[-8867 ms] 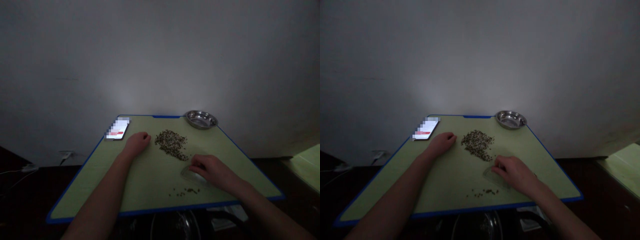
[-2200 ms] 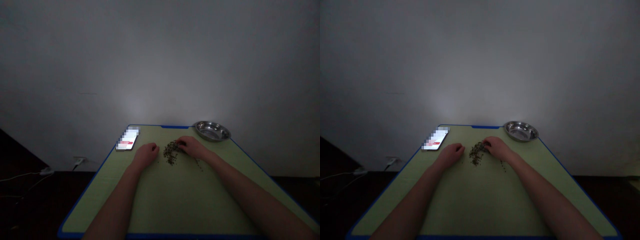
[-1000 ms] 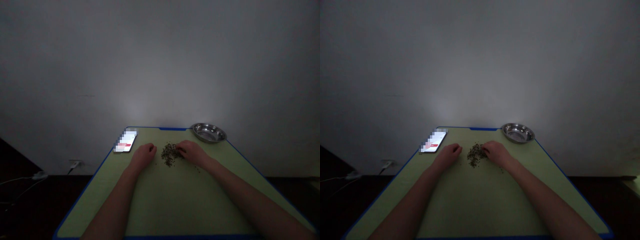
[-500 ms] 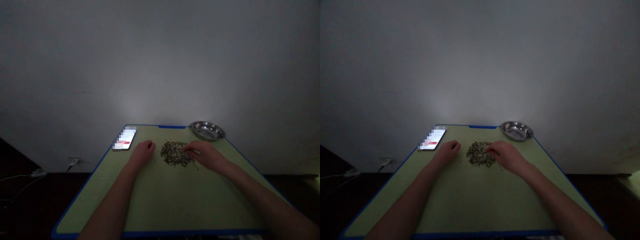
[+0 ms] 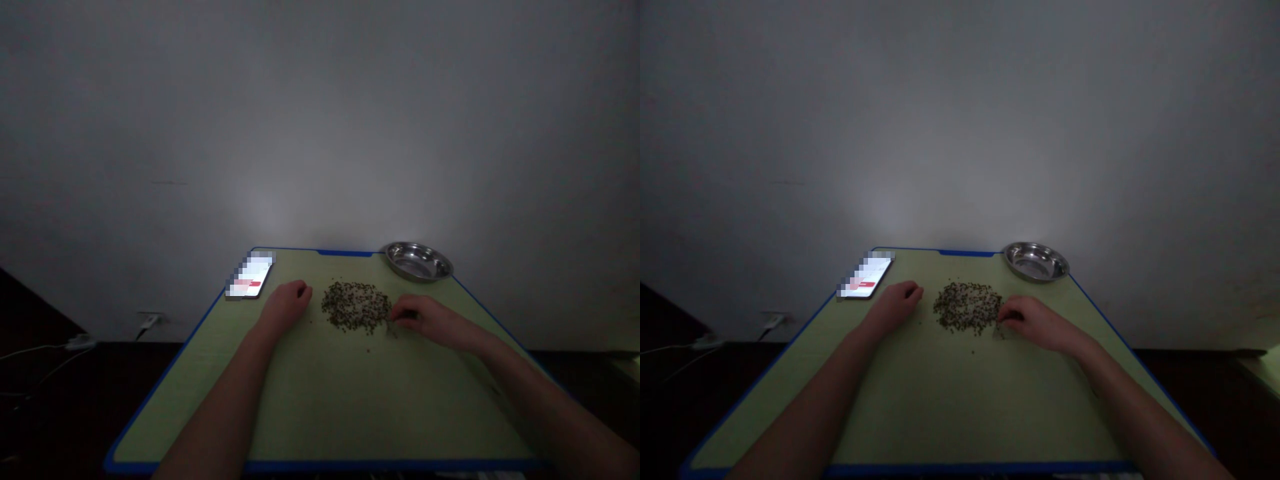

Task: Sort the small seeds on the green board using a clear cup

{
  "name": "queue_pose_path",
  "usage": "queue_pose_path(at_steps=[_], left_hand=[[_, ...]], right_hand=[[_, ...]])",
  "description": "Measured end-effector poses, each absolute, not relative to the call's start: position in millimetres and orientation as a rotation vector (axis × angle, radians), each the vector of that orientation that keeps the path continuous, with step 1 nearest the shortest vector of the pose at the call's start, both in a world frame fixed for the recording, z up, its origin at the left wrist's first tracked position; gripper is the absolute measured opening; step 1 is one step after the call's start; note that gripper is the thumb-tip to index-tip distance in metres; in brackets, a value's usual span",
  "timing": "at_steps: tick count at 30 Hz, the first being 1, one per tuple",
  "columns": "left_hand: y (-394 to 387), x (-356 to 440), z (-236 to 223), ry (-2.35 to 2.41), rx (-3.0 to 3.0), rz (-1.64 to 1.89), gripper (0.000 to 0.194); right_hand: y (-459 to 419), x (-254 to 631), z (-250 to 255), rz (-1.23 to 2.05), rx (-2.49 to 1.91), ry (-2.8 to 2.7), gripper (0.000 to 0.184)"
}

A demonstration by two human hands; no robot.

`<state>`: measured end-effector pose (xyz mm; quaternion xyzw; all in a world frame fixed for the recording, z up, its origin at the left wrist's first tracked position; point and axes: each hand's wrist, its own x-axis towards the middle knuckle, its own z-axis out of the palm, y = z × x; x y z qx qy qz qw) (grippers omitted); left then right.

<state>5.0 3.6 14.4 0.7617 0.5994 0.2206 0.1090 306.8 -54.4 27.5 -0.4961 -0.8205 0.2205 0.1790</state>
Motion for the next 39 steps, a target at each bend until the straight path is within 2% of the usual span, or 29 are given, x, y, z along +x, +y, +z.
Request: queue_pose_path(at_steps=[8, 16, 28, 39], left_hand=[[4.7, 4.9, 13.2, 1.763, 2.232, 0.635, 0.033], [5.2, 4.6, 11.8, 1.752, 2.268, 0.640, 0.032], [6.2, 3.8, 11.6, 1.746, 2.234, 0.603, 0.033], [5.2, 4.7, 12.0, 1.758, 2.244, 0.592, 0.033]], right_hand=[[-22.3, 295.6, 16.0, 0.483, -1.394, -2.237, 0.014], [-23.2, 281.9, 13.9, 0.541, -1.298, -2.268, 0.014], [-22.9, 253.0, 13.7, 0.362, -1.211, -2.303, 0.015], [-23.1, 284.7, 4.2, 0.366, -1.255, -2.262, 0.015]])
